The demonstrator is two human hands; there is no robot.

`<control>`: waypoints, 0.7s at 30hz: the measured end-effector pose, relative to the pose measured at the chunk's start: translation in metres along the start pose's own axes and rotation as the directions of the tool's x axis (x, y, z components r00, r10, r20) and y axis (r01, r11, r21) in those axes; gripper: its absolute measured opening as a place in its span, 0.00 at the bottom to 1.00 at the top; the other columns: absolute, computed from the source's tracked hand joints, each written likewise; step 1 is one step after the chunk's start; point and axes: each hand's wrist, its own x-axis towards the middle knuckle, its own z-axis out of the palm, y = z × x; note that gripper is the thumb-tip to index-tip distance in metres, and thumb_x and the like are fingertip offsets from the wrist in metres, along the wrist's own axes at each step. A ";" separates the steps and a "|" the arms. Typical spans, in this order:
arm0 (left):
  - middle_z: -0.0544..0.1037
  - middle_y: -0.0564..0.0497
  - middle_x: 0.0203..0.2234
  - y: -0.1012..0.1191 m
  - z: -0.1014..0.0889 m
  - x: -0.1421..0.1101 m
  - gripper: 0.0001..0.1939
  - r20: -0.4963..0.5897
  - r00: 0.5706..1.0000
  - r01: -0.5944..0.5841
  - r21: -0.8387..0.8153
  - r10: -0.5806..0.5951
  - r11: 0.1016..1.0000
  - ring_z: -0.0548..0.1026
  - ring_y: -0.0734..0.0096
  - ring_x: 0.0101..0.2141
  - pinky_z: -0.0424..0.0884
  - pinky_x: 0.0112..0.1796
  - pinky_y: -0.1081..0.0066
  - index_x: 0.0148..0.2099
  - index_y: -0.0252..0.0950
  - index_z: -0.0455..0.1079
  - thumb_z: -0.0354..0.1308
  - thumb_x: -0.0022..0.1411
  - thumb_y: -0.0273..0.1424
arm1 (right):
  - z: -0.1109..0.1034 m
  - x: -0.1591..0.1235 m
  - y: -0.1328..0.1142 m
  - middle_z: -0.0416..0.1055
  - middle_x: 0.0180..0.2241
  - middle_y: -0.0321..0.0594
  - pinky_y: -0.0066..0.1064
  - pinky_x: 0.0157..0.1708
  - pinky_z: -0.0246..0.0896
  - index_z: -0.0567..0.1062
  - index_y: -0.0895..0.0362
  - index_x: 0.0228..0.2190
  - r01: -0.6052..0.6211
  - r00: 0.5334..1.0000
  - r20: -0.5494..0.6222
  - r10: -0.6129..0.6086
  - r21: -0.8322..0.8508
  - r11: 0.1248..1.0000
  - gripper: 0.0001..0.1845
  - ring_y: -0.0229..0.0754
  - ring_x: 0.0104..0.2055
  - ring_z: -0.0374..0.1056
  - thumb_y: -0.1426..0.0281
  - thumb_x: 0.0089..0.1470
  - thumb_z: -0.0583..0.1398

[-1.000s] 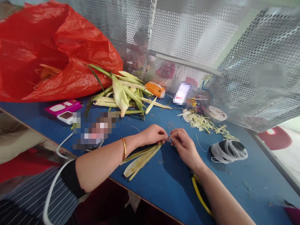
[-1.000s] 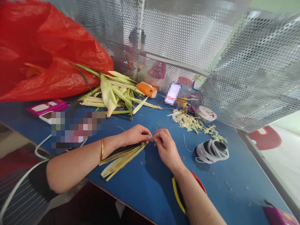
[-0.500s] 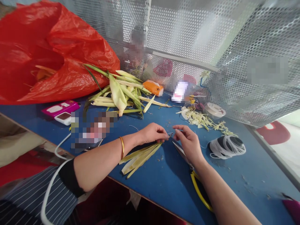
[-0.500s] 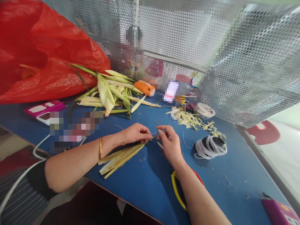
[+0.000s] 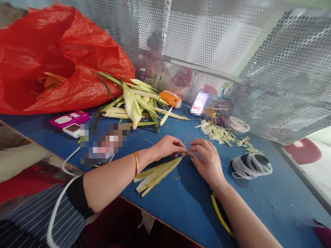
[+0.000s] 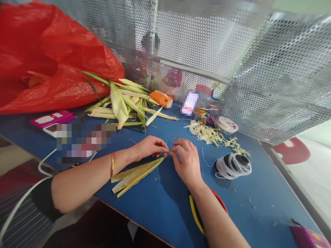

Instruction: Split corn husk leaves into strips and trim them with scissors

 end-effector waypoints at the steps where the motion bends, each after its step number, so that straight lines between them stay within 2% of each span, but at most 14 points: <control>1: 0.77 0.53 0.22 0.000 0.000 0.000 0.08 -0.006 1.000 -0.001 -0.009 0.001 1.000 0.65 0.81 0.19 0.58 0.22 0.76 0.31 0.32 0.75 0.64 0.48 0.32 | -0.002 0.001 -0.002 0.75 0.39 0.42 0.40 0.45 0.58 0.74 0.53 0.30 0.024 1.000 0.019 -0.023 -0.033 0.999 0.06 0.48 0.47 0.68 0.70 0.60 0.59; 5: 0.75 0.54 0.20 0.001 -0.001 0.000 0.09 -0.028 1.000 -0.006 -0.018 0.005 1.000 0.64 0.81 0.19 0.56 0.22 0.76 0.30 0.33 0.75 0.67 0.46 0.33 | -0.008 0.003 -0.012 0.76 0.36 0.40 0.37 0.42 0.55 0.72 0.55 0.32 0.119 0.988 0.112 -0.104 -0.134 0.984 0.06 0.44 0.39 0.69 0.71 0.63 0.57; 9: 0.72 0.56 0.18 0.000 -0.005 0.001 0.11 -0.016 1.000 -0.010 -0.007 0.009 1.000 0.65 0.80 0.20 0.57 0.22 0.76 0.31 0.33 0.75 0.67 0.46 0.35 | -0.010 0.004 -0.014 0.75 0.30 0.40 0.36 0.40 0.52 0.72 0.56 0.32 0.219 0.971 0.145 -0.189 -0.231 0.948 0.10 0.42 0.34 0.68 0.70 0.65 0.54; 12: 0.73 0.55 0.19 -0.002 -0.006 0.001 0.12 -0.003 1.000 -0.018 0.002 0.018 1.000 0.67 0.79 0.21 0.58 0.22 0.76 0.31 0.33 0.74 0.68 0.45 0.35 | -0.010 0.003 -0.012 0.73 0.26 0.39 0.36 0.37 0.51 0.73 0.57 0.31 0.219 0.970 0.155 -0.186 -0.234 0.947 0.11 0.42 0.30 0.66 0.70 0.65 0.54; 14: 0.73 0.56 0.19 -0.003 -0.006 0.001 0.12 -0.005 1.000 -0.023 0.014 0.023 1.000 0.67 0.79 0.21 0.58 0.22 0.76 0.30 0.34 0.74 0.68 0.45 0.35 | -0.009 0.001 -0.012 0.73 0.25 0.38 0.34 0.36 0.52 0.72 0.56 0.30 0.151 0.974 0.186 -0.126 -0.128 0.980 0.11 0.41 0.29 0.66 0.69 0.64 0.55; 17: 0.73 0.56 0.19 -0.004 -0.005 0.001 0.10 -0.009 0.999 -0.035 0.027 0.035 0.999 0.67 0.79 0.21 0.59 0.22 0.76 0.30 0.34 0.74 0.67 0.45 0.33 | -0.007 -0.001 -0.013 0.73 0.24 0.35 0.32 0.34 0.55 0.72 0.53 0.29 -0.068 0.968 0.247 0.042 0.097 0.993 0.10 0.39 0.27 0.67 0.66 0.62 0.56; 19: 0.74 0.55 0.20 -0.005 -0.004 0.002 0.08 -0.011 0.998 -0.059 0.028 0.059 0.998 0.68 0.78 0.22 0.61 0.23 0.76 0.29 0.33 0.74 0.66 0.45 0.31 | -0.004 -0.001 -0.012 0.75 0.28 0.36 0.31 0.33 0.59 0.73 0.52 0.32 -0.252 0.954 0.223 0.203 0.222 0.942 0.09 0.40 0.28 0.69 0.65 0.62 0.55; 21: 0.75 0.54 0.21 -0.005 -0.003 0.003 0.07 -0.016 0.995 -0.096 0.040 0.096 0.995 0.69 0.77 0.23 0.63 0.25 0.75 0.28 0.33 0.74 0.66 0.45 0.29 | 0.000 -0.001 -0.011 0.77 0.36 0.39 0.31 0.32 0.63 0.72 0.52 0.38 -0.393 0.918 0.191 0.347 0.329 0.859 0.08 0.40 0.29 0.71 0.66 0.61 0.53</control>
